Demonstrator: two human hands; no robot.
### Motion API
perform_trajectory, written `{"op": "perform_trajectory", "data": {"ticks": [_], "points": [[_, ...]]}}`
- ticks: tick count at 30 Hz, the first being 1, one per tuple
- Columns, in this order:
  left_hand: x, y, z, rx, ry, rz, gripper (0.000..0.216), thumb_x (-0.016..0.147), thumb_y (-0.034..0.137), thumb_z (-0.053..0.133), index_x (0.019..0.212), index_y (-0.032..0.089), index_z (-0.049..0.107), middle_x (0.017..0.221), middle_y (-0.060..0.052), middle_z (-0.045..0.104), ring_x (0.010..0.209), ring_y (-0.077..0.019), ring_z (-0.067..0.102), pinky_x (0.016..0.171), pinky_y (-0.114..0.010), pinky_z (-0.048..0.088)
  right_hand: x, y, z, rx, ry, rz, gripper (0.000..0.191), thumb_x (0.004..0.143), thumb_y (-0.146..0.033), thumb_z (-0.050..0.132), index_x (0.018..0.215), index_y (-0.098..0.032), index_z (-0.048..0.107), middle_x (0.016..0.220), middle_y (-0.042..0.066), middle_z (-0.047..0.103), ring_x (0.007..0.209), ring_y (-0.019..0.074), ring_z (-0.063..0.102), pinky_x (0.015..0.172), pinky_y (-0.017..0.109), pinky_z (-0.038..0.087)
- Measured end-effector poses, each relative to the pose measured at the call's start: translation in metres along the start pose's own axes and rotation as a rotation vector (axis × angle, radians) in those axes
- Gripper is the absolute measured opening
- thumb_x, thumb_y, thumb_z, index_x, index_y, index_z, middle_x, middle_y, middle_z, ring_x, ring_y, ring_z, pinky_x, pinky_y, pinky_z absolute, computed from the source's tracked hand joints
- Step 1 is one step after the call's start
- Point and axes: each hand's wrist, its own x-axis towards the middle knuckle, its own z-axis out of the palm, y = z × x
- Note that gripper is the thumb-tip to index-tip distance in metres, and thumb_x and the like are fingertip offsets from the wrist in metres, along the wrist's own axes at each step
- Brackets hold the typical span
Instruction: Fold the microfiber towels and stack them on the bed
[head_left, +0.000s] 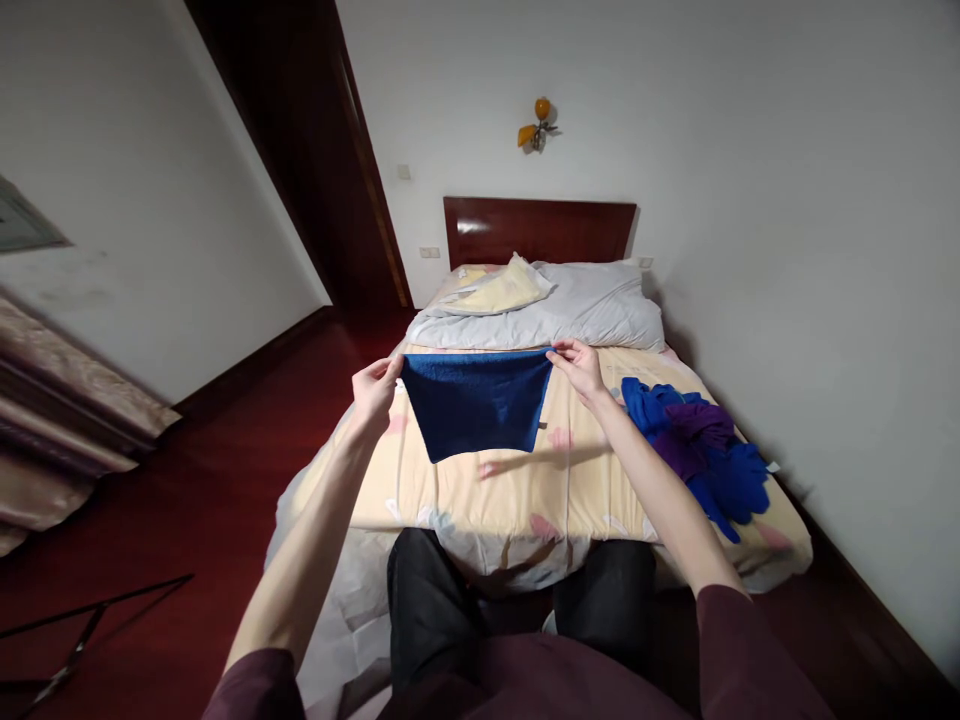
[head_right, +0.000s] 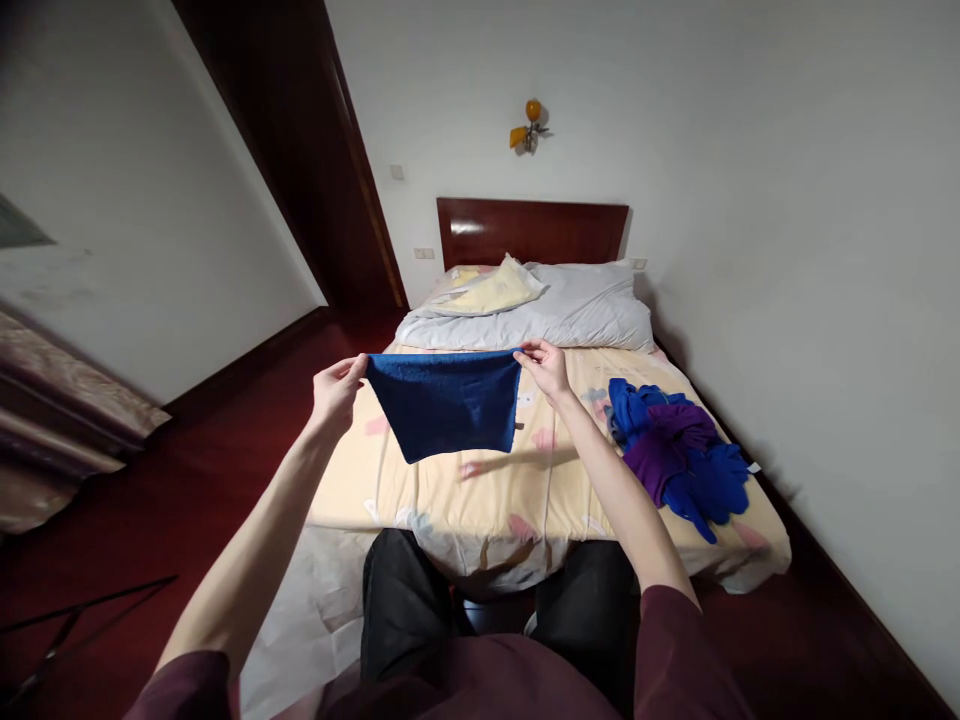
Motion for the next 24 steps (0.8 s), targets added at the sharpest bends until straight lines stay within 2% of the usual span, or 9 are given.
{"op": "perform_trajectory", "data": {"ticks": [6,10,13,17,20,24], "points": [[0.002,0.005,-0.006,-0.003,0.015,0.011,0.061,0.07,0.071,0.077,0.091,0.014,0.074,0.077,-0.004,0.067,0.071,-0.015,0.055,0.067,-0.029,0.042,-0.016,-0.02,-0.008,-0.021,-0.025,0.005,0.053,0.061,-0.06,0.091,0.088,-0.02,0.07,0.089,0.005,0.075,0.088,0.0192,0.069,0.084,0.033,0.055],[-0.023,-0.007,-0.019,0.015,-0.088,0.006,0.055,0.068,0.068,0.08,0.082,0.015,0.075,0.073,-0.003,0.066,0.069,-0.0153,0.054,0.066,-0.028,0.041,-0.049,-0.024,-0.025,-0.042,-0.054,0.14,0.053,0.055,-0.057,0.095,0.085,-0.019,0.073,0.087,0.006,0.075,0.084,0.0196,0.07,0.078,0.031,0.055],[-0.058,-0.015,-0.028,0.001,-0.197,-0.082,0.05,0.069,0.065,0.082,0.073,0.016,0.073,0.068,-0.002,0.062,0.066,-0.0145,0.051,0.064,-0.028,0.04,-0.086,-0.027,-0.042,-0.046,-0.067,0.286,0.05,0.056,-0.054,0.095,0.085,-0.019,0.074,0.082,0.006,0.074,0.071,0.0163,0.066,0.067,0.028,0.052],[-0.098,-0.019,-0.03,-0.076,-0.298,-0.274,0.049,0.069,0.065,0.083,0.068,0.018,0.07,0.066,-0.002,0.058,0.064,-0.0149,0.049,0.063,-0.029,0.042,-0.125,-0.036,-0.064,-0.058,-0.095,0.435,0.045,0.061,-0.049,0.095,0.089,-0.021,0.075,0.074,0.004,0.07,0.058,0.0134,0.06,0.056,0.027,0.048],[-0.109,-0.026,-0.025,-0.106,-0.357,-0.354,0.049,0.067,0.064,0.084,0.066,0.018,0.069,0.066,-0.002,0.057,0.063,-0.0141,0.047,0.064,-0.029,0.042,-0.137,-0.038,-0.077,-0.034,-0.078,0.528,0.046,0.061,-0.047,0.095,0.094,-0.022,0.076,0.07,0.003,0.068,0.057,0.0131,0.06,0.054,0.027,0.048],[-0.102,-0.046,-0.01,-0.093,-0.406,-0.412,0.049,0.065,0.064,0.085,0.074,0.018,0.073,0.07,-0.003,0.06,0.065,-0.014,0.049,0.065,-0.028,0.04,-0.136,-0.02,-0.087,0.015,-0.014,0.628,0.049,0.057,-0.044,0.097,0.094,-0.02,0.075,0.071,0.001,0.067,0.057,0.011,0.06,0.052,0.024,0.048]]}}
